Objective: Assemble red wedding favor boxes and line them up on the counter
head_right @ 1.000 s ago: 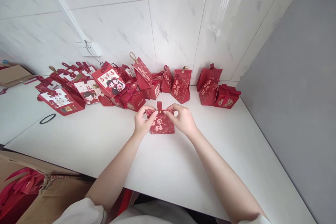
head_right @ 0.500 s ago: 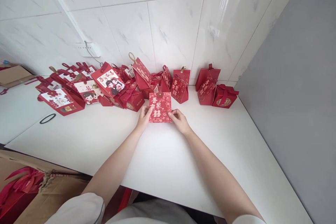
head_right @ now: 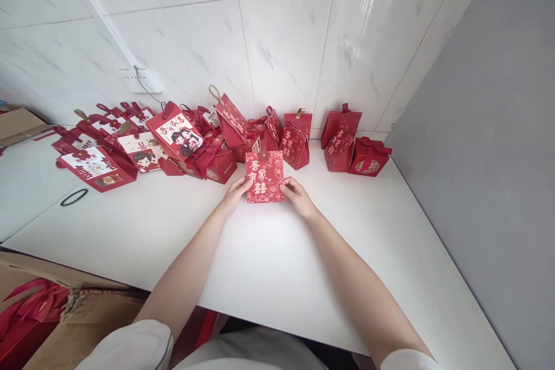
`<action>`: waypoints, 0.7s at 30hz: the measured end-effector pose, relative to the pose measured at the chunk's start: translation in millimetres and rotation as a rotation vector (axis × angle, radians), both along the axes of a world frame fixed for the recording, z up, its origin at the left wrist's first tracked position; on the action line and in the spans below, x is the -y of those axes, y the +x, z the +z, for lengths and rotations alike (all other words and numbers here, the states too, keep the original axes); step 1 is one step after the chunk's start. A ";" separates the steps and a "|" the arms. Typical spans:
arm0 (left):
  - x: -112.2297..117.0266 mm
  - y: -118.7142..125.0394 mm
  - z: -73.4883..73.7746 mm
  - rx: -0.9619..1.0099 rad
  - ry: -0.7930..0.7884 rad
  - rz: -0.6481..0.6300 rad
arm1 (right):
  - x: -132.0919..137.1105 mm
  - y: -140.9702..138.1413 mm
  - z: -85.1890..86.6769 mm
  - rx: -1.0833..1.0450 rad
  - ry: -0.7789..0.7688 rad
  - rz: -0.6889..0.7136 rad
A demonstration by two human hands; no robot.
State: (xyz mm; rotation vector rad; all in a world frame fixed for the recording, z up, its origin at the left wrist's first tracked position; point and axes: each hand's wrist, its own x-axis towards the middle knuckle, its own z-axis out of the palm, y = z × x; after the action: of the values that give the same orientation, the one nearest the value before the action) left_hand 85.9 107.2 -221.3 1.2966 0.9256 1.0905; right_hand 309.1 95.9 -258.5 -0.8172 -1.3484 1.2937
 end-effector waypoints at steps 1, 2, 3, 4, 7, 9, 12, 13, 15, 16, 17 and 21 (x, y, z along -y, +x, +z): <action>-0.7 0.0 -1.4 -0.027 0.019 0.024 | 0.9 -1.0 -0.1 0.013 0.011 -0.024; -1.9 -0.2 -3.3 -0.061 0.043 0.062 | 2.4 -2.0 0.0 0.024 0.025 -0.054; -3.3 -0.9 -5.8 -0.104 0.073 0.115 | 4.2 -3.0 0.5 0.030 0.044 -0.091; -5.2 -1.9 -8.6 -0.147 0.111 0.179 | 6.3 -3.7 1.1 0.031 0.062 -0.125; -11.4 -6.9 -17.0 -0.226 0.207 0.378 | 11.9 -3.5 3.7 0.006 0.054 -0.162; -14.6 -10.8 -20.3 -0.188 0.197 0.459 | 13.5 -2.2 5.3 0.009 0.005 -0.157; -16.0 -15.0 -18.1 -0.079 0.082 0.471 | 12.6 -0.6 6.4 0.050 -0.044 -0.159; -15.4 -15.8 -15.5 -0.058 0.043 0.448 | 11.9 -0.5 6.2 0.059 -0.049 -0.149; -12.7 -16.3 -8.5 -0.043 -0.018 0.384 | 10.3 -0.9 5.1 0.070 -0.055 -0.119; -10.8 -16.0 -4.5 -0.040 -0.034 0.346 | 9.6 -1.3 4.2 0.079 -0.055 -0.107; -8.6 -15.4 -0.6 -0.031 -0.040 0.303 | 8.8 -1.7 3.2 0.089 -0.051 -0.108; 1.7 -10.9 10.3 0.040 -0.063 0.099 | 6.5 -3.8 0.4 0.169 0.031 -0.184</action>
State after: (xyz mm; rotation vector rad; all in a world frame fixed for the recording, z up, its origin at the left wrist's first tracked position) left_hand 75.0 105.5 -211.0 1.1840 0.9956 1.1508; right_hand 305.4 89.4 -258.1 -1.0224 -1.3861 1.0767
